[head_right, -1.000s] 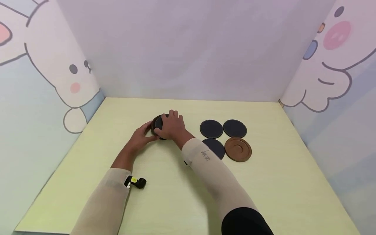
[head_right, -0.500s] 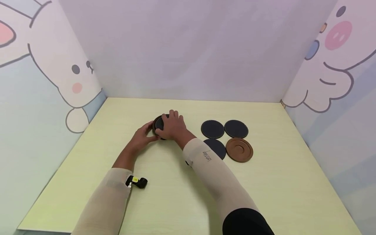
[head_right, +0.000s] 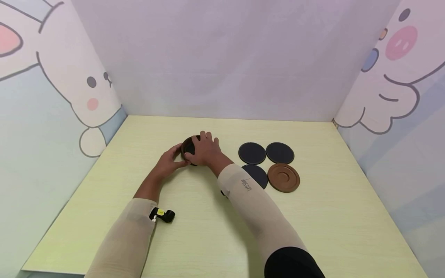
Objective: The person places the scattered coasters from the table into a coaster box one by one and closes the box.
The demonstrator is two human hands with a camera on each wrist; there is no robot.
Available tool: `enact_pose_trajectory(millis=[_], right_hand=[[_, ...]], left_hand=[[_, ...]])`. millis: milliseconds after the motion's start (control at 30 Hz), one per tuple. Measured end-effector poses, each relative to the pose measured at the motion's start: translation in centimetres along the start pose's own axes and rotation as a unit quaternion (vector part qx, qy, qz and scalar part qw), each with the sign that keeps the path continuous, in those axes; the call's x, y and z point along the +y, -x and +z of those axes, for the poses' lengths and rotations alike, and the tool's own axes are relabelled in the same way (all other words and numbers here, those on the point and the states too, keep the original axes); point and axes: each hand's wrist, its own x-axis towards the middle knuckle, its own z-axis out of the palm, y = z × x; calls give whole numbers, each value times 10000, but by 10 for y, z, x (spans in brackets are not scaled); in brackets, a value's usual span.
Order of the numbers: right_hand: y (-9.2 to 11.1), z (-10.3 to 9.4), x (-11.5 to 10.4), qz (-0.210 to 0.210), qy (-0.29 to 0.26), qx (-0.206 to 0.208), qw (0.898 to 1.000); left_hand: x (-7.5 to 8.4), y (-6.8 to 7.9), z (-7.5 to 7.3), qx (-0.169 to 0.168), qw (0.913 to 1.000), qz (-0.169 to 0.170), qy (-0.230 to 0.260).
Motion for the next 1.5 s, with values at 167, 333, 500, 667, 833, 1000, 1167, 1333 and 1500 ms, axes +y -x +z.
enact_pose_trajectory(millis=[167,333,500,667,833,1000,1167,1333,1500], right_hand=[[0,-1,7,-142,-305,-67,9994],[0,-8,20,-274,-905,-213,9953],[0,-14,33,-341,-1279,-401,9904],[4,-19,41,-422,-1478,-547,9866],[9,-24,48,-525,-1552,-704,9840],[17,-31,54,-410,-1399,-703,9868],[28,-37,60,-126,-1072,-690,9918],[40,-44,68,-15,-1183,-877,9891],[55,-48,81,-9,-1239,-1427,9820]], left_hand=[[0,0,1,16,10000,50,-27],[1,1,0,28,9999,-47,-96],[1,1,0,15,9999,-101,-75],[0,2,0,27,9999,-143,-54],[-1,1,0,43,9999,-144,15],[-2,0,1,20,9999,-104,77],[-1,2,1,43,9999,-68,103],[0,2,0,70,9998,-33,183],[0,-1,3,54,9999,40,113]])
